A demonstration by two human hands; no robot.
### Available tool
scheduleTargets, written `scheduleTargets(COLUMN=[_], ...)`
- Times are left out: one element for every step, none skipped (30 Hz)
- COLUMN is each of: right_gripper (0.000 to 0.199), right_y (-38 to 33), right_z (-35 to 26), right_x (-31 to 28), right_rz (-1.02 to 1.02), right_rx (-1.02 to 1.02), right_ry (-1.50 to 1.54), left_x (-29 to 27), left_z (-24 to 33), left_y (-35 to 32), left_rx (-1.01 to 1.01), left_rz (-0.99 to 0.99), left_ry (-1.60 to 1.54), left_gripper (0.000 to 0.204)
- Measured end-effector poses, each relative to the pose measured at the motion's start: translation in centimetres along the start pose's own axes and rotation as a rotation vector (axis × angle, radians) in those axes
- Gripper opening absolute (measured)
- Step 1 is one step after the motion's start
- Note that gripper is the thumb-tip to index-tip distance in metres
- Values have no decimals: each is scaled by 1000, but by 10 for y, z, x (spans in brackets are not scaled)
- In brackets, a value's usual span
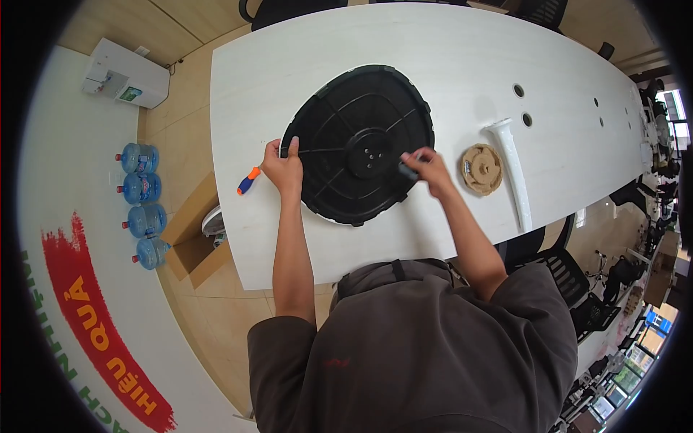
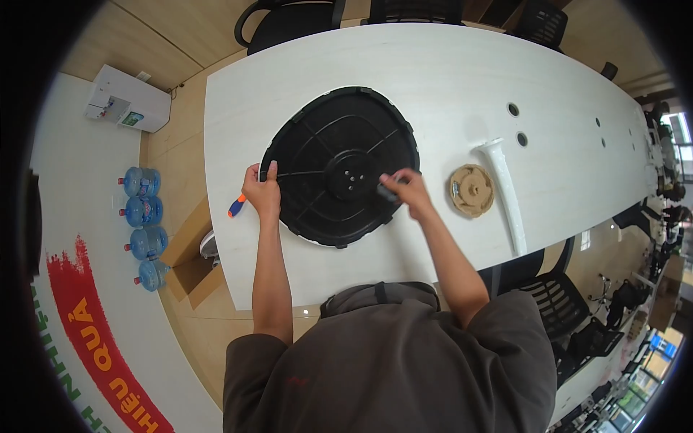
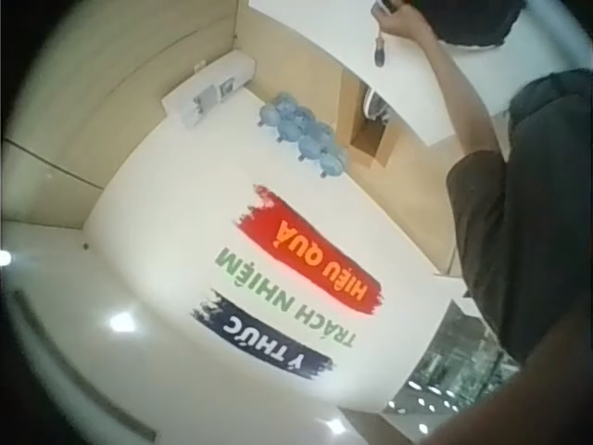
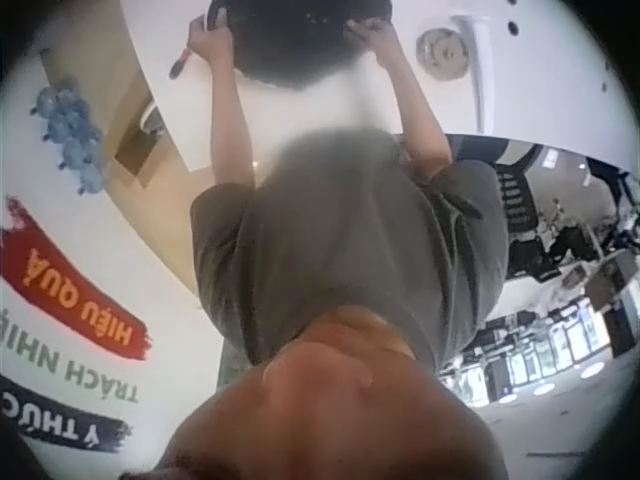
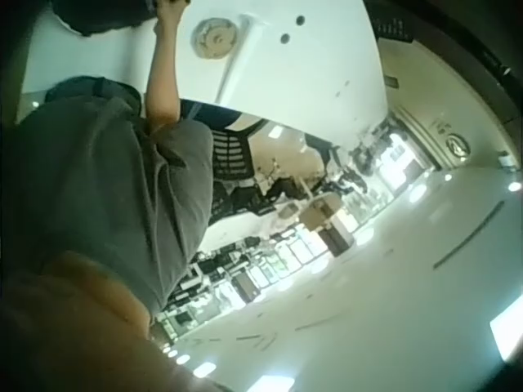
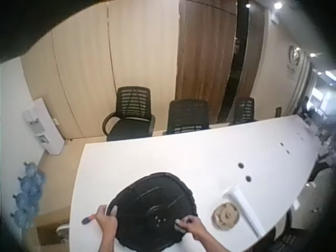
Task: Assembling the base and stand components of a floor fan.
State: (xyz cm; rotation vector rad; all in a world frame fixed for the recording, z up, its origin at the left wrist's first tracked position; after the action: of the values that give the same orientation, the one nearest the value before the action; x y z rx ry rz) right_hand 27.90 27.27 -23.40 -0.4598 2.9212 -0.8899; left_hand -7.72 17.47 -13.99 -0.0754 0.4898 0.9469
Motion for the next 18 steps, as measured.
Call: scheduleTargets(right_gripper=[26, 20, 19, 22, 28, 28, 35, 44, 44, 51, 59, 59, 66, 74, 74, 78, 82, 82], right_y=[-15, -30, -39, -47, -54, -56, -57, -59, -60, -60, -60, -58, -54, -52, -48, -46, -45, -49], right_z=[13, 22, 29, 32, 33, 36, 33, 29, 28, 24, 21, 20, 14, 7, 7, 3, 0, -5], right_x=[17, 29, 37, 41, 46, 48, 49, 50, 52, 54, 57, 58, 55, 52, 53, 51, 49, 53], right_rz=[-118, -172, -228, -241, -254, -255, -274, -292, -294, -309, -323, -324, -227, -125, -123, -72, -21, -25], right_rx=[101, 167, 228, 206, 185, 183, 99, 16, 15, -26, -67, -69, -168, -265, -267, -303, -339, -342], right_ry=[134, 309, 366, 384, 403, 406, 324, 242, 245, 116, -14, -11, -261, -510, -508, -584, -661, -661], left_x=[-4, -7, -11, -15, -18, -21, -24, -25, -28, -30, -31, -33, -35, -36, -37, -38, -38, -41], left_z=[11, 19, 29, 37, 43, 49, 53, 55, 57, 59, 58, 59, 61, 61, 66, 69, 70, 68], left_y=[-6, -12, -16, -20, -25, -30, -35, -41, -47, -52, -55, -58, -61, -64, -69, -72, -76, -78], left_rx=[26, 28, 45, 61, 64, 82, 100, 103, 130, 157, 160, 184, 208, 210, 203, 196, 199, 192], left_rz=[9, 6, 17, 29, 28, 39, 51, 51, 63, 75, 76, 93, 111, 111, 110, 108, 106, 104], left_ry=[-17, -19, 5, 29, 28, 7, -15, -13, -25, -37, -35, -29, -24, -23, -49, -75, -76, -93], left_gripper=[29, 29, 28, 28, 28, 27, 27, 27, 27, 28, 28, 28, 29, 29, 29, 30, 30, 30])
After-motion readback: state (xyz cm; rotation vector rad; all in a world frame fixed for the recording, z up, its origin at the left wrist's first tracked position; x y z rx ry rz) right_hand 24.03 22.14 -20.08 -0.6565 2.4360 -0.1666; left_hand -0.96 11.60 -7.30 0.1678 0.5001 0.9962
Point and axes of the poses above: each hand's wrist, its own y-axis towards the middle knuckle, its own x-axis out of the palm, z = x × y, the point moved 8 cm from there along y, towards the middle knuckle, and after that the axes turned 3 degrees about -z, right-handed, at the moved point
